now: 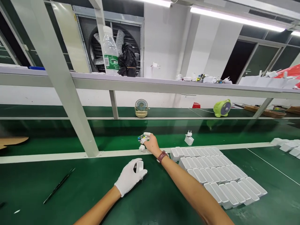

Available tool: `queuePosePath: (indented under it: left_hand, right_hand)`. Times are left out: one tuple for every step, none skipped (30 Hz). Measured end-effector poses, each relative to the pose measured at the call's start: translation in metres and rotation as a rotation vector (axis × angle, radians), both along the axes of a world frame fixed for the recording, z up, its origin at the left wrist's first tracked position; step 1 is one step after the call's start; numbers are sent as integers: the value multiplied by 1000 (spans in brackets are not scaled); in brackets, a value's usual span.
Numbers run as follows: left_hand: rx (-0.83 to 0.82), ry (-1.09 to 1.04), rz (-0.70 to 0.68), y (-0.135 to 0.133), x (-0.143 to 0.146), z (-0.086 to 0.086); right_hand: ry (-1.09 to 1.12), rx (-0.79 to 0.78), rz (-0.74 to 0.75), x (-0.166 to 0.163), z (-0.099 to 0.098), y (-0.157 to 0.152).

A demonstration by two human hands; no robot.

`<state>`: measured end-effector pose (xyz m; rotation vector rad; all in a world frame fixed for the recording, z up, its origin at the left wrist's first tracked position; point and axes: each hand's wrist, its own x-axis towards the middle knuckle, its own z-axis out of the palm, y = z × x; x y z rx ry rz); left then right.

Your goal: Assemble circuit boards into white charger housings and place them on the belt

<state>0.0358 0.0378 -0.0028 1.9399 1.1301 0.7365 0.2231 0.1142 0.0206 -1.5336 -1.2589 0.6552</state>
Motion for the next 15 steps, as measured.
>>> queuePosePath:
  left_hand:
    - [21,7,38,1,0,0]
    - [40,16,86,2,0,0]
    - [51,24,135,3,0,0]
    - [54,33,178,5,0,0]
    - [53,39,209,6,0,-1]
    - [49,41,228,7,0,-1]
    - [46,42,235,8,0,-2]
    - [44,43,236,9,0,-3]
    - [44,44,234,10,0,-4]
    - [44,44,230,10,0,-5]
    - [43,44,226,10,0,-6]
    - [41,43,222,9,-1,-7]
    - [38,42,222,9,-1,-7]
    - [35,41,223,8,-1,-8]
    - [32,39,224,8,-2,-8]
  right_hand:
    - [-7,10,9,3,2,-10]
    - [-12,10,26,7,4,-23]
    - [-14,4,52,9,5,-38]
    - [-14,-12,95,11,5,-53]
    - [-12,-38,160,12,4,-70]
    - [-10,-70,234,12,3,-86]
    - [-10,-103,317,12,1,-101]
    - [-14,-133,390,11,0,-115]
    - [-22,-161,455,10,-2,-126]
    - [-37,-183,506,8,-4,-135]
    - [-58,-198,541,7,-5,-142]
    - [-86,-202,560,6,-6,-147]
    - [-121,-196,562,6,-7,-150]
    - [-160,-181,548,6,-7,-153]
    - [-204,-162,523,7,-7,-155]
